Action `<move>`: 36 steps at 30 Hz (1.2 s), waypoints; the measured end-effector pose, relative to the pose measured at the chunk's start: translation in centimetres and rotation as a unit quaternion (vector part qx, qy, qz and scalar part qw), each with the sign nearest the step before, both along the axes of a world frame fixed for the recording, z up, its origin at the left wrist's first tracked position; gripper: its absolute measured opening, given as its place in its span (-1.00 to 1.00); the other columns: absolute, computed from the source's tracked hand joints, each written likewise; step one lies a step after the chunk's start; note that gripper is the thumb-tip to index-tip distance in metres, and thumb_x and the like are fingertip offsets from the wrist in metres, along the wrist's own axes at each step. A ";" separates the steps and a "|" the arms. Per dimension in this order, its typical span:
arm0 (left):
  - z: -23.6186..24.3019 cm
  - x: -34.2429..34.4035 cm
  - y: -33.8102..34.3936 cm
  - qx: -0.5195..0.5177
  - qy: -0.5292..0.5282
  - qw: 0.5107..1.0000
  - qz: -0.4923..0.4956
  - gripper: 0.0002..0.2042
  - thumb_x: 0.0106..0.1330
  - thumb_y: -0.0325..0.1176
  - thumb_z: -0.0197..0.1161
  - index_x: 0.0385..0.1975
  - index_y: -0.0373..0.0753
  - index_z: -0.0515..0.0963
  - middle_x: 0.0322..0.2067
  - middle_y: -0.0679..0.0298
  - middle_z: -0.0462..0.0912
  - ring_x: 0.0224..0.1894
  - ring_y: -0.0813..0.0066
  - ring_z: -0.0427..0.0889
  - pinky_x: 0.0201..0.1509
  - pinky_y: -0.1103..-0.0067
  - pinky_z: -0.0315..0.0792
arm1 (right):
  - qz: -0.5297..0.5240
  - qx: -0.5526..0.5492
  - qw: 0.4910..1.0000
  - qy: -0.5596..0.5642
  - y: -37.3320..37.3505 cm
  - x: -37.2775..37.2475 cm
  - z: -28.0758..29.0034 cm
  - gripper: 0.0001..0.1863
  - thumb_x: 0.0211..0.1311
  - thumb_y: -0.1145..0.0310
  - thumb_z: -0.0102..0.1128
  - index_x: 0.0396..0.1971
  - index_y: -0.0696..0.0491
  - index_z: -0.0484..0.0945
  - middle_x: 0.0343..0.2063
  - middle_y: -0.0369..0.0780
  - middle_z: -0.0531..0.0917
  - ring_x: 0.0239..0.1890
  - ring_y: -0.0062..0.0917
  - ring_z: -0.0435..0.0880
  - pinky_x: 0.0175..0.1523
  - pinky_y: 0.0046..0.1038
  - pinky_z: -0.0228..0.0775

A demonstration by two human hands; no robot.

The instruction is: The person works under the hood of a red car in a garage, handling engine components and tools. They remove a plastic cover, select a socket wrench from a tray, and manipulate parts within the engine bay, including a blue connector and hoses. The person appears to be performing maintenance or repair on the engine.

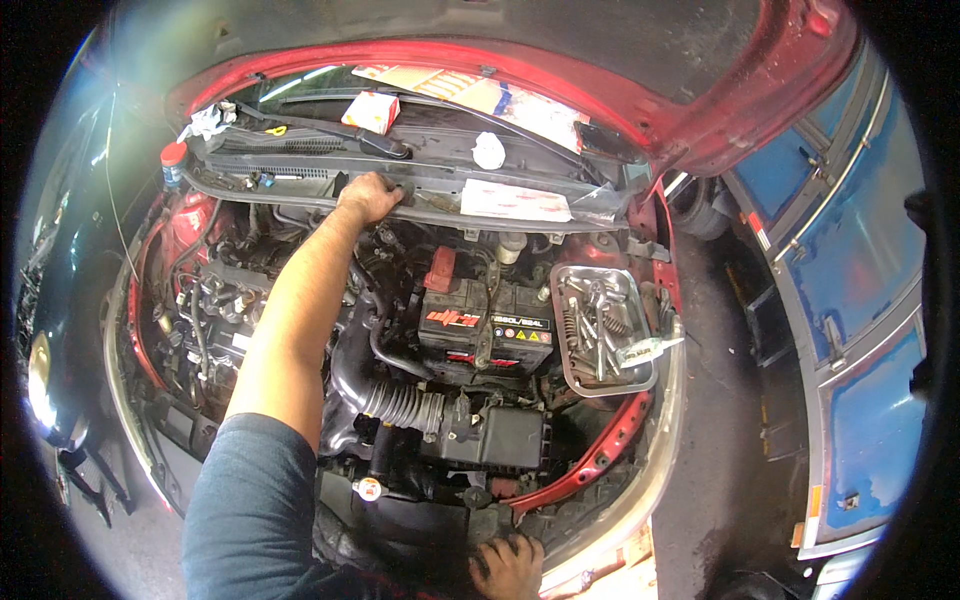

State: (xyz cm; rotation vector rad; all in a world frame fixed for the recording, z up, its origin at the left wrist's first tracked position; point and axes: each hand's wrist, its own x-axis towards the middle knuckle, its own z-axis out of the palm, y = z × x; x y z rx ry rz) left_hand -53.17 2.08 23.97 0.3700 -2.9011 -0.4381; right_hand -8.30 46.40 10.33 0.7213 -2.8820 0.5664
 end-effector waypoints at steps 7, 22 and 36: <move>1.5 -3.1 -0.8 0.002 -0.071 0.996 0.047 -0.38 0.34 0.16 0.12 0.05 -0.36 0.62 0.16 -0.07 0.57 0.26 0.04 0.51 0.36 0.31 0.36 | 0.002 0.012 1.000 0.000 -0.1 -0.6 -0.6 -0.65 0.10 0.16 0.33 -0.14 0.00 0.64 -0.10 -0.20 0.60 0.12 -0.16 0.45 0.26 0.00 0.26; -0.3 -3.9 -2.6 0.004 0.024 0.998 0.050 -0.32 0.26 0.26 0.23 -0.06 -0.37 0.66 -0.02 -0.12 0.67 0.10 0.01 0.64 0.24 0.28 0.47 | -0.004 0.010 1.000 0.012 0.0 -0.7 -0.8 -0.71 0.09 0.14 0.29 -0.21 -0.05 0.65 -0.15 -0.25 0.61 0.09 -0.20 0.49 0.25 -0.07 0.31; -0.7 -1.6 -1.9 0.035 0.064 0.994 0.081 -0.40 0.22 0.07 0.36 0.13 -0.23 0.55 0.08 -0.06 0.62 0.18 0.02 0.58 0.28 0.26 0.46 | 0.020 0.021 0.999 0.017 -0.3 -0.6 -0.4 -0.59 0.11 0.13 0.35 -0.05 -0.07 0.59 -0.07 -0.22 0.58 0.14 -0.15 0.44 0.24 0.03 0.26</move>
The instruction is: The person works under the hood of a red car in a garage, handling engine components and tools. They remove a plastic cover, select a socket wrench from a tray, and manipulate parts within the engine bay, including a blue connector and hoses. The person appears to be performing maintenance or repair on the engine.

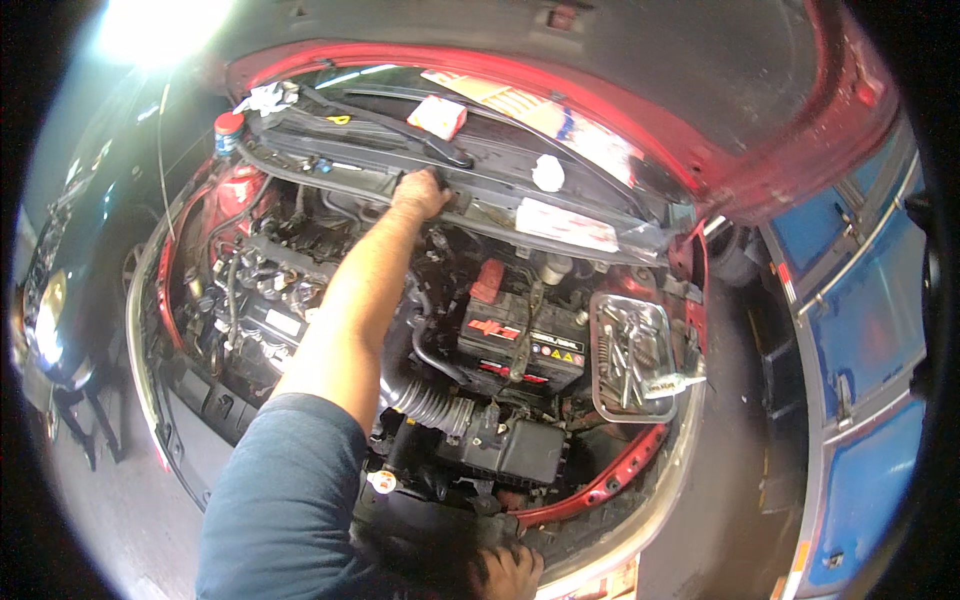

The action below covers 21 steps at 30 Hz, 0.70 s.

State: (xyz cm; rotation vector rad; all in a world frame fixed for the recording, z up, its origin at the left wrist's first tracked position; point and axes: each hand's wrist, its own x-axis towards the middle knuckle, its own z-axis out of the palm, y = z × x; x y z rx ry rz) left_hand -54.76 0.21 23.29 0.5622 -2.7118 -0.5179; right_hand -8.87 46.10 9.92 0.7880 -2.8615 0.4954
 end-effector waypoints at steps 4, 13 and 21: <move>-1.0 -0.1 -0.3 0.031 0.087 0.996 0.000 -0.42 0.22 -0.02 0.38 0.13 -0.28 0.46 0.13 -0.16 0.52 0.28 -0.11 0.43 0.34 0.24 0.37 | 0.000 0.004 1.000 0.001 -0.1 0.3 0.5 -0.62 0.14 0.15 0.32 -0.06 -0.03 0.59 -0.05 -0.20 0.58 0.14 -0.11 0.43 0.24 0.06 0.23; -6.9 21.8 0.4 0.024 0.338 0.930 -0.144 -0.71 0.29 -0.32 0.33 -0.08 -0.30 0.52 -0.11 0.02 0.56 0.01 -0.04 0.54 0.13 0.28 0.42 | 0.013 0.020 1.000 -0.020 0.0 0.7 0.4 -0.62 0.17 0.10 0.29 -0.11 0.03 0.61 -0.04 -0.15 0.58 0.15 -0.05 0.42 0.25 0.12 0.19; -18.0 52.8 -8.3 0.027 0.156 0.961 0.226 -0.67 0.27 -0.32 0.31 -0.01 -0.27 0.50 0.00 -0.06 0.55 0.16 -0.11 0.45 0.31 0.13 0.25 | 0.009 0.076 0.997 -0.001 0.3 1.2 -1.7 -0.55 0.18 0.00 0.27 -0.07 0.01 0.63 0.00 -0.14 0.58 0.20 -0.01 0.40 0.26 0.14 0.17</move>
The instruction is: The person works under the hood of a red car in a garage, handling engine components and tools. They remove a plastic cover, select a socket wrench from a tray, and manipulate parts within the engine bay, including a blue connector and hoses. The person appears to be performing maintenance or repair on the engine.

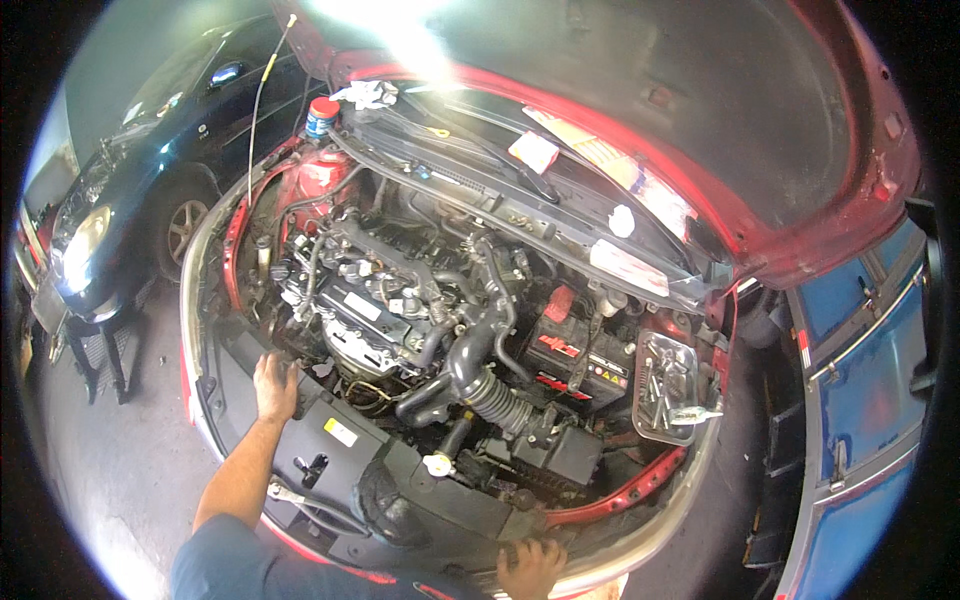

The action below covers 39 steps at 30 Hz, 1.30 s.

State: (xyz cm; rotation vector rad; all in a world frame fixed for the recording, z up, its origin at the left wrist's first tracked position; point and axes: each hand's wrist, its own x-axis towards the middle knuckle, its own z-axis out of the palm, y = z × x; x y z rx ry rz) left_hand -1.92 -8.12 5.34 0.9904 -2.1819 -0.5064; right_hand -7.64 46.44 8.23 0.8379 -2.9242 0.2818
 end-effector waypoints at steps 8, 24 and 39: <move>-5.0 8.2 -1.3 0.008 -0.105 0.991 0.079 -0.57 0.32 -0.24 0.25 0.15 -0.21 0.38 0.24 -0.03 0.34 0.33 -0.09 0.24 0.44 0.14 0.10 | 0.019 -0.008 0.998 0.058 0.0 -0.1 -0.7 -0.67 0.09 0.09 0.27 -0.25 -0.01 0.72 -0.18 -0.17 0.66 0.09 -0.01 0.40 0.26 0.06 0.12; -7.2 8.1 -3.8 -0.055 -0.156 0.983 0.082 -0.57 0.40 -0.12 0.14 0.16 -0.23 0.45 0.18 -0.04 0.45 0.24 -0.08 0.40 0.33 0.14 0.27 | -0.041 -0.005 0.998 0.042 -0.1 0.4 -1.2 -0.62 0.18 0.01 0.25 -0.18 -0.03 0.71 -0.11 -0.24 0.68 0.21 -0.17 0.40 0.38 -0.06 0.07; 5.2 10.1 -5.3 -0.033 -0.087 0.992 -0.080 -0.64 0.37 -0.28 0.18 0.09 -0.32 0.48 0.04 -0.10 0.56 0.18 -0.09 0.49 0.30 0.23 0.35 | 0.031 -0.056 0.995 0.077 1.2 0.7 -1.7 -0.65 0.16 0.10 0.27 -0.20 0.04 0.70 -0.13 -0.16 0.68 0.14 -0.11 0.44 0.39 0.04 0.09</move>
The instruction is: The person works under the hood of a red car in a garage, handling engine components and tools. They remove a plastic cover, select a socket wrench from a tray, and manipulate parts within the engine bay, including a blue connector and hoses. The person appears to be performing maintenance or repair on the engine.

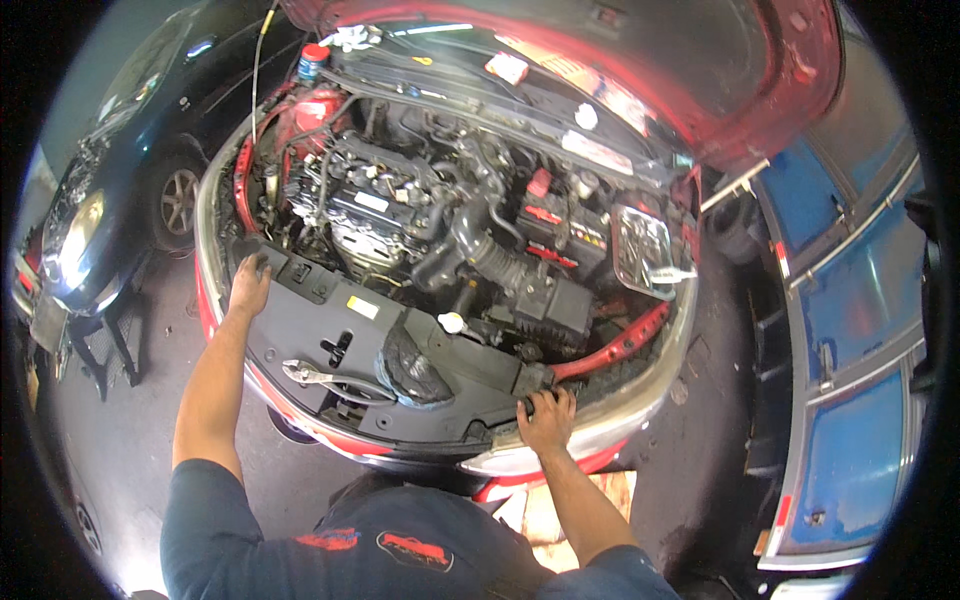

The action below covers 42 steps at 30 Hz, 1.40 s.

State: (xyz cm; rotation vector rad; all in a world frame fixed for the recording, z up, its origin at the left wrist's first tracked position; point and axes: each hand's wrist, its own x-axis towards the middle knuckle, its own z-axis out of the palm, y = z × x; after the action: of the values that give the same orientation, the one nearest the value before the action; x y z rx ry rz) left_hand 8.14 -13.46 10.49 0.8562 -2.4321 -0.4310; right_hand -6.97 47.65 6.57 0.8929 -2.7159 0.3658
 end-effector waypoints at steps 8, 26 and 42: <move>10.1 -13.9 -6.7 -0.124 -0.013 0.988 -0.088 -0.68 0.35 -0.32 0.19 0.04 -0.31 0.53 0.00 -0.10 0.60 0.13 -0.07 0.54 0.24 0.23 0.41 | -0.054 -0.072 0.995 -0.033 -0.4 0.5 -1.1 -0.69 0.05 0.13 0.36 -0.26 0.01 0.71 -0.12 -0.15 0.67 0.15 -0.07 0.43 0.38 0.07 0.10; 12.9 -48.5 -22.4 -0.210 -0.119 0.959 -0.147 -0.49 0.52 0.05 -0.10 0.22 -0.19 0.47 0.25 0.10 0.46 0.37 0.18 0.34 0.41 0.22 0.21 | -0.306 0.014 0.952 -0.028 -6.9 0.3 -1.9 -0.77 -0.03 0.22 0.31 -0.41 0.05 0.66 -0.24 -0.14 0.65 0.19 -0.04 0.37 0.48 0.15 -0.08; 11.3 -57.0 -29.4 0.005 -0.143 0.956 -0.255 -0.05 0.23 0.56 -0.16 0.18 -0.29 0.55 0.23 -0.11 0.50 0.34 0.00 0.41 0.46 0.27 0.21 | -0.329 0.065 0.939 -0.083 -8.0 0.0 -1.0 -0.76 -0.03 0.33 0.31 -0.29 0.02 0.65 -0.13 -0.13 0.61 0.24 0.01 0.30 0.46 0.11 -0.03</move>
State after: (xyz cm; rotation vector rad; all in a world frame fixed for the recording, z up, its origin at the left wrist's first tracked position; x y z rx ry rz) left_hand -48.85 -42.81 21.75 0.2902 -2.9212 -0.5320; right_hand -6.95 39.66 5.57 -0.0625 -3.0088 0.1212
